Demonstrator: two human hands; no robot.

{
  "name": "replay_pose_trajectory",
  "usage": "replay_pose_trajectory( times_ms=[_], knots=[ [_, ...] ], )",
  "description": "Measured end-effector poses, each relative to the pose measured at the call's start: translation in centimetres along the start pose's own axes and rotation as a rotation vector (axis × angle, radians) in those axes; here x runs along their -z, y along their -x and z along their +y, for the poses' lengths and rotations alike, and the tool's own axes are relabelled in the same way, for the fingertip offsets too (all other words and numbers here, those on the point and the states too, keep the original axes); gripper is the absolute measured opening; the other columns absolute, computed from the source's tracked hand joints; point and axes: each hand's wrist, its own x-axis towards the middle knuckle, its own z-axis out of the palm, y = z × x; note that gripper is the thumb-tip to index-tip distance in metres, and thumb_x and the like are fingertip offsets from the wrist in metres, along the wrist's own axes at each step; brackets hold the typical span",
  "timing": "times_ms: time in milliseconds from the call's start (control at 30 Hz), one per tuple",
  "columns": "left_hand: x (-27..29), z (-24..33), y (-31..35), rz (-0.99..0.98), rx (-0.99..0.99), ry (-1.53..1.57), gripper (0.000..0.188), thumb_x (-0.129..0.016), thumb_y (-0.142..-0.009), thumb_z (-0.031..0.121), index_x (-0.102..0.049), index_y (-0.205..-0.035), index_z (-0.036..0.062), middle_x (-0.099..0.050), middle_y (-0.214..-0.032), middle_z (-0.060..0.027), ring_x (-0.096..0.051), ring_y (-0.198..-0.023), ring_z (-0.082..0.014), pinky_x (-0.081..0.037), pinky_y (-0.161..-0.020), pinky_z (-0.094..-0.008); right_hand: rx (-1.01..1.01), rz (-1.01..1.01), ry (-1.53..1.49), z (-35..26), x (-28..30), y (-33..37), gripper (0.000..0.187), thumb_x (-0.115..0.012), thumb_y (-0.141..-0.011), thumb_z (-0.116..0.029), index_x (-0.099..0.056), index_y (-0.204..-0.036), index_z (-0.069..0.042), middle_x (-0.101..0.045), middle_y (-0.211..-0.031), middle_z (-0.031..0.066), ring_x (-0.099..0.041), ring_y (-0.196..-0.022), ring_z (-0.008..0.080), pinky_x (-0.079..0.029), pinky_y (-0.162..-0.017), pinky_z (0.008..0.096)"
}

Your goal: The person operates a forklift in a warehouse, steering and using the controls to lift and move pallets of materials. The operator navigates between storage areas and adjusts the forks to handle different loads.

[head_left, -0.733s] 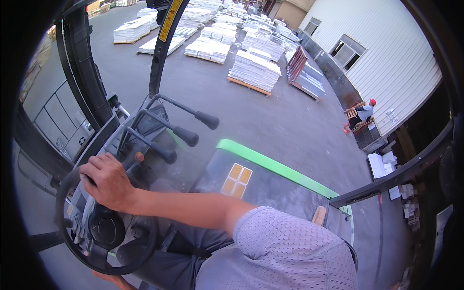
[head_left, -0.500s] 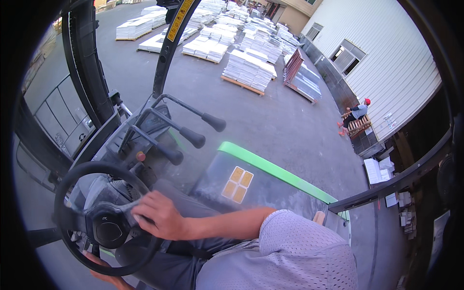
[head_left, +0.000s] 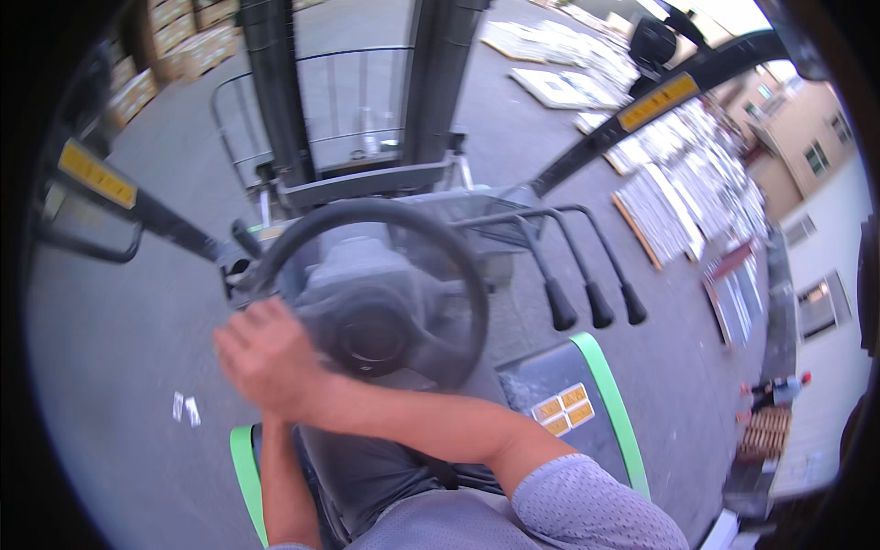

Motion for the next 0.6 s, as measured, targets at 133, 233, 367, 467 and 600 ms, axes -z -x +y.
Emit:
replay_pose_trajectory(
  times_ms=[133,233,367,467,600],
  knots=[
    [-2.6,3.3,1.9,0.061,-0.085,-0.141,0.037,-0.066,-0.100,0.031,-0.068,-0.117,-0.0015,-0.071,-0.094,-0.0209,-0.067,-0.082,-0.0336,-0.051,-0.070,-0.0469,-0.034,-0.006,-0.001,0.8,3.4,-0.2,0.017,-0.077,-0.078,-0.009,-0.066,-0.091,-0.007,-0.056,-0.082,0.0079,-0.059,-0.082,0.0276,-0.047,-0.076,0.0425],
    [-3.3,6.2,2.9,0.111,-0.202,-0.111,0.033,-0.067,-0.097,0.027,-0.068,-0.119,0.0023,-0.071,-0.100,-0.0187,-0.069,-0.089,-0.0355,-0.052,-0.071,-0.0474,0.002,-0.065,-0.019,-0.1,5.9,2.8,0.023,-0.079,-0.076,-0.010,-0.071,-0.098,-0.007,-0.061,-0.086,0.0064,-0.061,-0.082,0.0274,-0.048,-0.075,0.0426],
    [-3.6,10.1,3.3,-0.023,0.029,-0.086,0.029,-0.064,-0.101,0.028,-0.062,-0.084,0.0046,-0.065,-0.078,-0.0156,-0.066,-0.072,-0.0400,-0.049,-0.062,-0.0495,0.012,-0.192,-0.027,-0.7,9.8,7.7,0.027,-0.080,-0.078,-0.010,-0.074,-0.104,-0.009,-0.066,-0.090,0.0046,-0.063,-0.084,0.0268,-0.048,-0.073,0.0422],
    [-3.6,12.8,2.5,0.015,0.175,-0.040,0.036,-0.064,-0.101,0.030,-0.059,-0.077,0.0048,-0.063,-0.074,-0.0167,-0.065,-0.068,-0.0407,-0.048,-0.060,-0.0505,-0.002,-0.293,-0.077,-0.8,13.3,11.2,0.023,-0.080,-0.078,-0.011,-0.076,-0.101,-0.009,-0.066,-0.088,0.0039,-0.063,-0.081,0.0265,-0.048,-0.073,0.0420],
    [-3.1,14.7,-0.9,-0.018,0.139,-0.068,0.032,-0.064,-0.101,0.030,-0.063,-0.082,0.0042,-0.066,-0.077,-0.0156,-0.066,-0.069,-0.0403,-0.050,-0.063,-0.0495,-0.003,-0.342,-0.077,-0.4,18.0,14.7,0.020,-0.080,-0.077,-0.009,-0.077,-0.097,-0.009,-0.067,-0.088,0.0031,-0.065,-0.081,0.0247,-0.049,-0.075,0.0409]
  ],
)
